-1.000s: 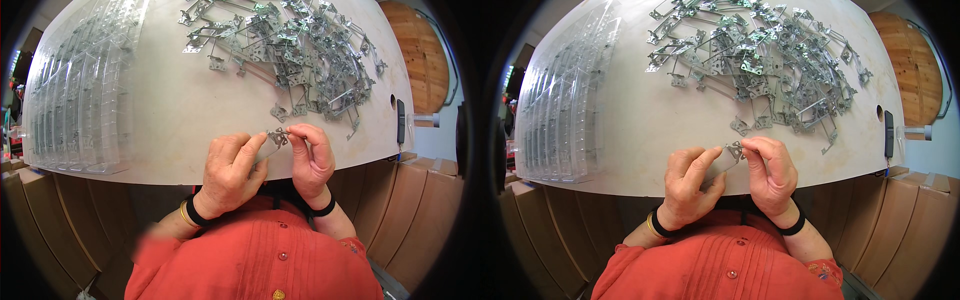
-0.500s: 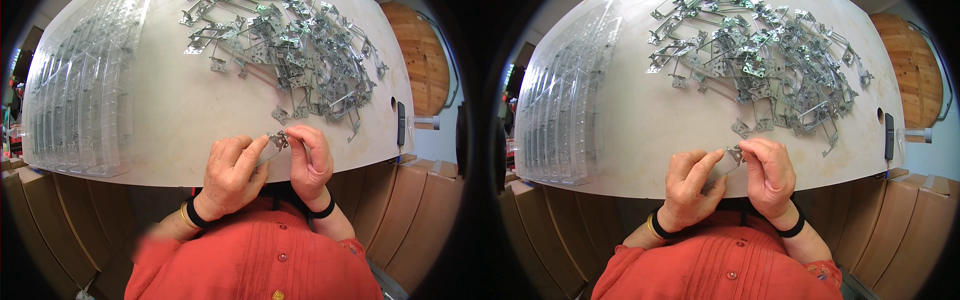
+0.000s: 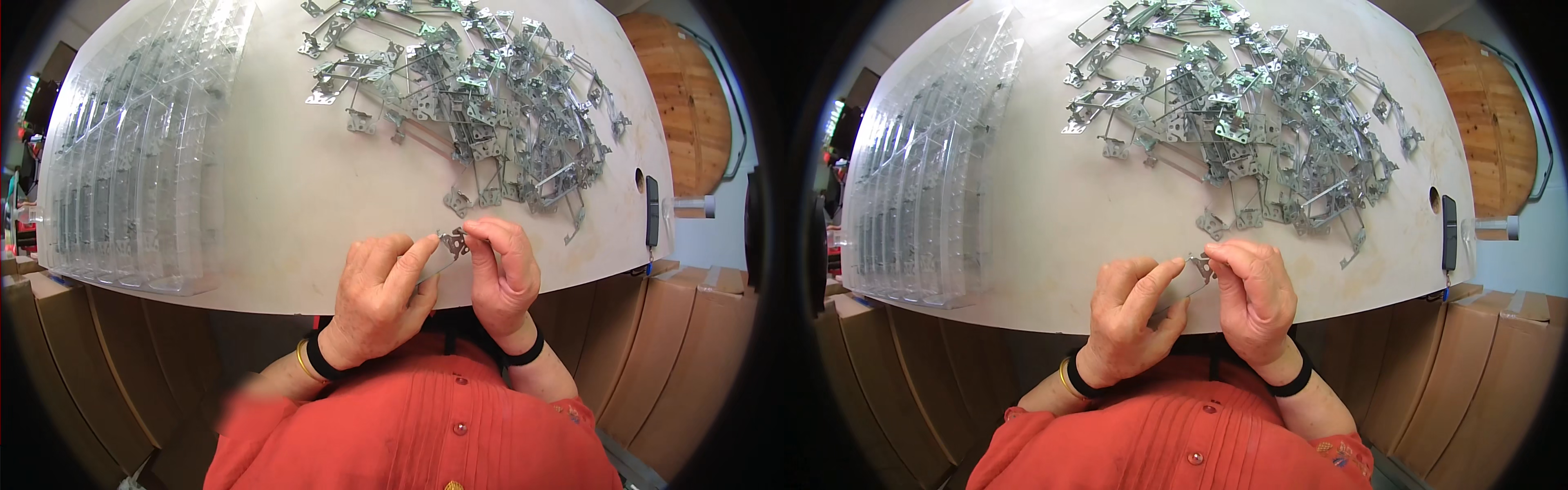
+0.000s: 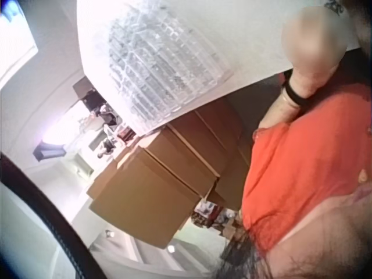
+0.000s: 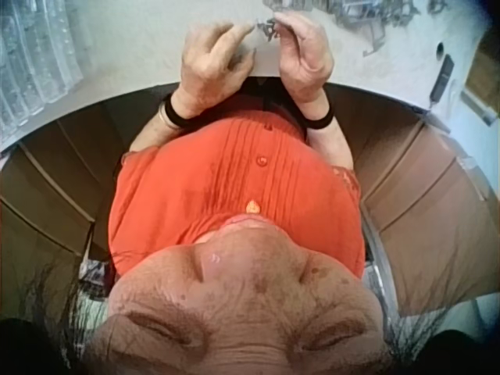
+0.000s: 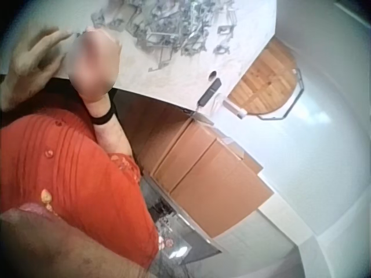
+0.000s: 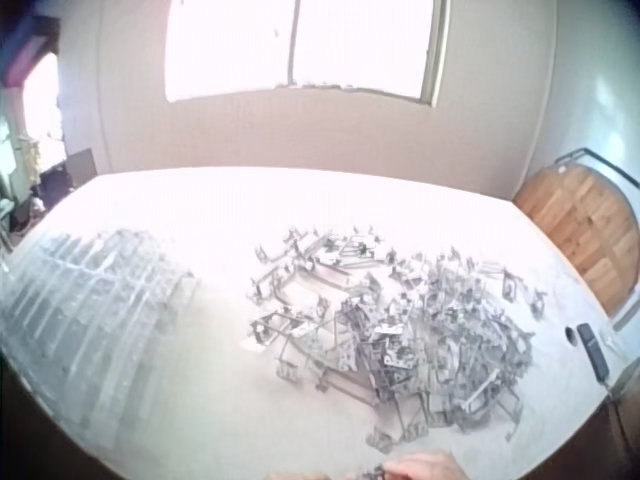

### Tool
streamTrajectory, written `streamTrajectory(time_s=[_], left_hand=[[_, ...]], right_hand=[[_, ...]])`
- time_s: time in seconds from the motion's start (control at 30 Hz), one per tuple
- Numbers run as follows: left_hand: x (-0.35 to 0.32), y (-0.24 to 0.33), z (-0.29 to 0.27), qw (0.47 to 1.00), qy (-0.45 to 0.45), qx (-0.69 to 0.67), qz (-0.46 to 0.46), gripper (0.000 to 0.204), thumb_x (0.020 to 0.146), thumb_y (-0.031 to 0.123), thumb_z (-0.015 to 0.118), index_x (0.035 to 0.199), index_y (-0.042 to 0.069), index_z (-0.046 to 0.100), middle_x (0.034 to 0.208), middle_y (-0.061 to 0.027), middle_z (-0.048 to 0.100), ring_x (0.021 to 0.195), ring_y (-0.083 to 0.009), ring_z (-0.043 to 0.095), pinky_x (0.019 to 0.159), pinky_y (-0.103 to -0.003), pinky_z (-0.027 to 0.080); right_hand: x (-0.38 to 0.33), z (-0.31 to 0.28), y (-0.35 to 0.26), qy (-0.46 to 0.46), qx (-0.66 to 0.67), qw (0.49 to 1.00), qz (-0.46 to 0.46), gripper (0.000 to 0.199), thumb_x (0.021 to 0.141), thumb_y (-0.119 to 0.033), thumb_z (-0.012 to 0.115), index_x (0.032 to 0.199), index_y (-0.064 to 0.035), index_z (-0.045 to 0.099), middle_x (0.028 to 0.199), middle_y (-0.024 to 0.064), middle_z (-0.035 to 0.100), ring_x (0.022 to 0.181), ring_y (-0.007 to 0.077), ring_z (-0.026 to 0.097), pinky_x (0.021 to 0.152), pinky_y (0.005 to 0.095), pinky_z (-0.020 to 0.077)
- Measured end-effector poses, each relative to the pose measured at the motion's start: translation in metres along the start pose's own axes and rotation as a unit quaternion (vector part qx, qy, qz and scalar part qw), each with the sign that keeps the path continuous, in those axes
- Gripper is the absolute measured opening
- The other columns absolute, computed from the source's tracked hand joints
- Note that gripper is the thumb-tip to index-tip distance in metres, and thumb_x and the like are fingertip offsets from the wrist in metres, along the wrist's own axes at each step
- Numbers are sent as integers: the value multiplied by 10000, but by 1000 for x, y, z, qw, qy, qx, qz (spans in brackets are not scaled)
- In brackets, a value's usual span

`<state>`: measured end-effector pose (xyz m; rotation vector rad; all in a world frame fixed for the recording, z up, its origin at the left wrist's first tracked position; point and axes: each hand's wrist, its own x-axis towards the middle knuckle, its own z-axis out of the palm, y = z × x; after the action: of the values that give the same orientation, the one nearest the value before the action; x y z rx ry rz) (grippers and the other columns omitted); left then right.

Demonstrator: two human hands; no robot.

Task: The person assembles small metal hardware components by hand at a white table. They pick up a metal bracket and a thin metal pin, insert the pin through the bracket, and place the assembled unit into a clear plastic tray. This process is repeated multiple times throughout the clip.

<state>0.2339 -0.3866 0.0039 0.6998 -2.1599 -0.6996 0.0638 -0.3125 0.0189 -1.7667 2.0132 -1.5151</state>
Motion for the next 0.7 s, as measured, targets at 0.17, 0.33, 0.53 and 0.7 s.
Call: streamTrajectory(time_s=[0.17,0.33,0.53,0.7], left_hand=[[0,0,-1,1000,0,-5,2,546,707,20,835,1243,40,733,1026,-100,657,862,-257,585,761,-384,479],[0,0,1,1000,5,-6,2,551,707,24,839,1248,40,730,1023,-100,658,862,-260,591,765,-387,478],[0,0,0,1000,1,-3,5,563,707,31,846,1257,39,722,1026,-104,659,869,-263,599,770,-390,483],[0,0,1,1000,3,-6,6,566,709,33,845,1261,40,719,1028,-105,659,875,-263,604,773,-391,485]], right_hand=[[-4,3,2,24,47,998,35,225,947,72,746,1154,-12,718,1040,124,724,851,212,670,741,303,564],[-3,0,3,6,30,999,15,230,957,76,734,1170,-5,704,1052,130,725,864,211,682,759,303,575],[-9,3,3,24,67,995,63,245,956,83,736,1179,-5,685,1072,139,733,893,206,704,781,302,588],[-11,5,8,32,108,992,51,239,951,90,743,1151,-9,657,1076,138,737,918,203,709,801,302,595]])
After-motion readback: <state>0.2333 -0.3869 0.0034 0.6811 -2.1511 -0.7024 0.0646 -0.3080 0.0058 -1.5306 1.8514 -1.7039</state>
